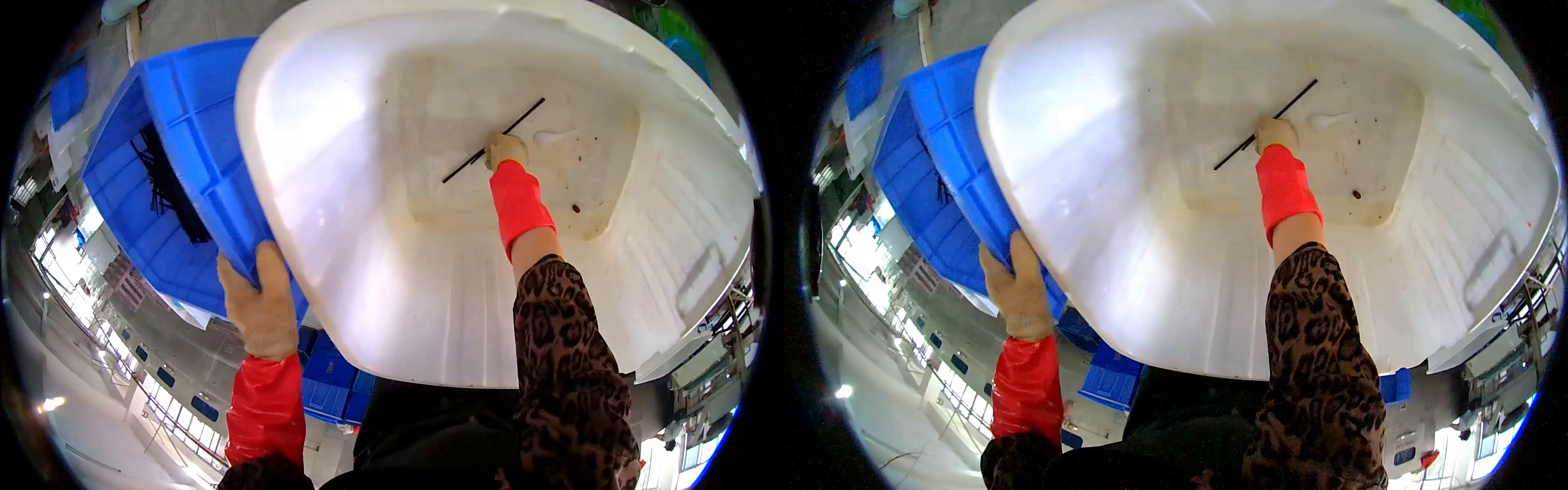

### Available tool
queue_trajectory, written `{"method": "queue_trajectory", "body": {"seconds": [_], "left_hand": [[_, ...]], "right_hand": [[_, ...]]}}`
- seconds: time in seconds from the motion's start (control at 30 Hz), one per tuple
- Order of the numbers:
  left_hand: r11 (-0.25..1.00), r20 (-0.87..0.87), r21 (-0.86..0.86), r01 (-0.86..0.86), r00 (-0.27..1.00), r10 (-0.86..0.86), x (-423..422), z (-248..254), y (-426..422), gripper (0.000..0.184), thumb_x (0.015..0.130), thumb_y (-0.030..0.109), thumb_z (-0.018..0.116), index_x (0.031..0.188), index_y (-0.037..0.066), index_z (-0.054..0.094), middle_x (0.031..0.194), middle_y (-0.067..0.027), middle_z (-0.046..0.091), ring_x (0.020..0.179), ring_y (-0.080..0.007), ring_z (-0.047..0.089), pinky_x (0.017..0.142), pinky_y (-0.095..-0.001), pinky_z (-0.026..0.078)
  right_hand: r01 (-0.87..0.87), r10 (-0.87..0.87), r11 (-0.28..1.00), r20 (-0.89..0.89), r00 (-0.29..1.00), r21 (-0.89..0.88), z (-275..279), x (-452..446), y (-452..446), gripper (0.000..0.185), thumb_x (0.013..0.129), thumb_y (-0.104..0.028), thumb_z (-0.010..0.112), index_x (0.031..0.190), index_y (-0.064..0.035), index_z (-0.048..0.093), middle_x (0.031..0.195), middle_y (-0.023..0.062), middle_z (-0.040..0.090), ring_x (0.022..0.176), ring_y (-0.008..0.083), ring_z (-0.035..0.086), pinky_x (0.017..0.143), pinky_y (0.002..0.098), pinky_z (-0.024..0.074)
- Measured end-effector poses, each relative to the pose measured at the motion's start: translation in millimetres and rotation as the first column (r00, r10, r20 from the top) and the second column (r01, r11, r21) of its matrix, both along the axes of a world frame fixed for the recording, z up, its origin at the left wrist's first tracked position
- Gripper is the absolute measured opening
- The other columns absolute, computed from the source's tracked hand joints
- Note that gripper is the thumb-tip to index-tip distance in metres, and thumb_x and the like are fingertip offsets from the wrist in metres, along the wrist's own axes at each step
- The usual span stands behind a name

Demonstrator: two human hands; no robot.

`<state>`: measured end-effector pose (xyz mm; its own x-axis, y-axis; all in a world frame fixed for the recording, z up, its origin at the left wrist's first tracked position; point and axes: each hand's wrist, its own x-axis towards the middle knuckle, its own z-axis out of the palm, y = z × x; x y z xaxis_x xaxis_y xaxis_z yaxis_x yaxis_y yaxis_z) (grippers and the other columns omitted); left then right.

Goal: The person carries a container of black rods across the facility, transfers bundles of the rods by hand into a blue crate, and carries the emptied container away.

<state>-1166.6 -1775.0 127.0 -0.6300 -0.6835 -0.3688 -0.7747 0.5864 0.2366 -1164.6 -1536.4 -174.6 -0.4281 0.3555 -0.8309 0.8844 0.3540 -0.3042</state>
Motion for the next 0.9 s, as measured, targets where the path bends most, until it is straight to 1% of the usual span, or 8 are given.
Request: {"method": "queue_trajectory", "body": {"seconds": [0.17,0.3,0.47,0.6,0.63,0.73,0.83,0.9], "left_hand": [[0.973,0.027,-0.117,0.199,0.98,-0.197,27,-58,1,0.046,0.072,0.031,0.05,0.105,0.002,0.04,0.091,-0.0193,0.05,0.081,-0.0312,0.05,0.072,-0.0349,0.039],[0.973,-0.161,0.002,0.231,0.96,-0.228,45,-42,-8,0.044,0.071,0.03,0.049,0.104,0.002,0.041,0.091,-0.0194,0.05,0.082,-0.0334,0.049,0.07,-0.0372,0.039],[0.979,-0.238,-0.012,0.204,0.95,-0.201,48,-15,0,0.043,0.071,0.028,0.048,0.104,0.002,0.041,0.091,-0.0173,0.051,0.082,-0.0298,0.05,0.068,-0.0364,0.041],[0.977,-0.226,-0.014,0.215,0.951,-0.213,57,-22,-6,0.042,0.071,0.03,0.048,0.104,0.005,0.041,0.089,-0.0158,0.052,0.082,-0.0296,0.05,0.067,-0.0369,0.041],[0.963,-0.173,0.028,0.267,0.95,-0.258,60,-25,-10,0.041,0.071,0.03,0.049,0.104,0.007,0.042,0.089,-0.0157,0.052,0.082,-0.0295,0.05,0.067,-0.0368,0.041],[0.912,-0.312,0.102,0.398,0.883,-0.35,64,-14,-11,0.04,0.07,0.031,0.049,0.105,0.01,0.041,0.092,-0.0136,0.052,0.086,-0.0285,0.049,0.071,-0.0357,0.041],[0.822,-0.281,-0.267,0.503,0.775,-0.565,76,-48,-16,0.039,0.071,0.029,0.048,0.104,0.01,0.042,0.093,-0.0147,0.051,0.086,-0.0287,0.049,0.074,-0.0343,0.039],[0.964,-0.193,0.136,0.227,0.961,-0.199,56,-12,-10,0.039,0.072,0.032,0.046,0.1,0.004,0.043,0.089,-0.017,0.051,0.083,-0.0317,0.049,0.07,-0.0386,0.039]], "right_hand": [[0.321,-0.386,0.861,-0.095,0.918,-0.396,12,18,-10,0.015,0.072,-0.016,0.051,0.066,-0.003,0.045,0.055,0.0004,0.043,0.044,0.008,0.036,0.038,0.0218,0.0297],[0.463,-0.616,0.78,-0.379,0.691,-0.421,164,2,-25,0.015,0.074,-0.016,0.053,0.076,-0.0021,0.05,0.061,0.0001,0.044,0.052,0.0079,0.039,0.05,0.0215,0.0358],[0.07,-0.536,0.822,-0.726,0.431,-0.566,313,-42,-61,0.019,0.073,-0.016,0.053,0.078,0.0024,0.054,0.056,0.0051,0.05,0.052,0.0105,0.047,0.049,0.0224,0.0378],[-0.304,-0.209,0.87,-0.85,0.485,-0.387,326,-59,-161,0.01,0.071,-0.011,0.057,0.075,-0.0024,0.053,0.062,0.0041,0.052,0.056,0.0095,0.047,0.052,0.02,0.038],[-0.303,-0.485,0.6,-0.638,0.598,-0.74,350,-53,-190,0.015,0.069,-0.015,0.059,0.074,-0.0028,0.051,0.064,0.0037,0.052,0.059,0.0089,0.046,0.053,0.0205,0.0382],[-0.672,0.264,0.691,-0.773,0.577,-0.266,335,-44,-224,0.03,0.071,-0.02,0.055,0.091,0.0027,0.051,0.082,0.0113,0.055,0.077,0.0172,0.052,0.069,0.0223,0.0403],[-0.515,0.131,0.766,-0.692,0.71,-0.384,322,5,-190,0.037,0.071,-0.02,0.054,0.1,0.0023,0.048,0.084,0.012,0.056,0.079,0.015,0.052,0.069,0.0229,0.0407],[-0.31,0.012,0.847,-0.567,0.824,-0.432,311,43,-151,0.036,0.072,-0.02,0.054,0.099,0.0014,0.048,0.085,0.0112,0.056,0.077,0.0134,0.052,0.069,0.0227,0.041]]}}
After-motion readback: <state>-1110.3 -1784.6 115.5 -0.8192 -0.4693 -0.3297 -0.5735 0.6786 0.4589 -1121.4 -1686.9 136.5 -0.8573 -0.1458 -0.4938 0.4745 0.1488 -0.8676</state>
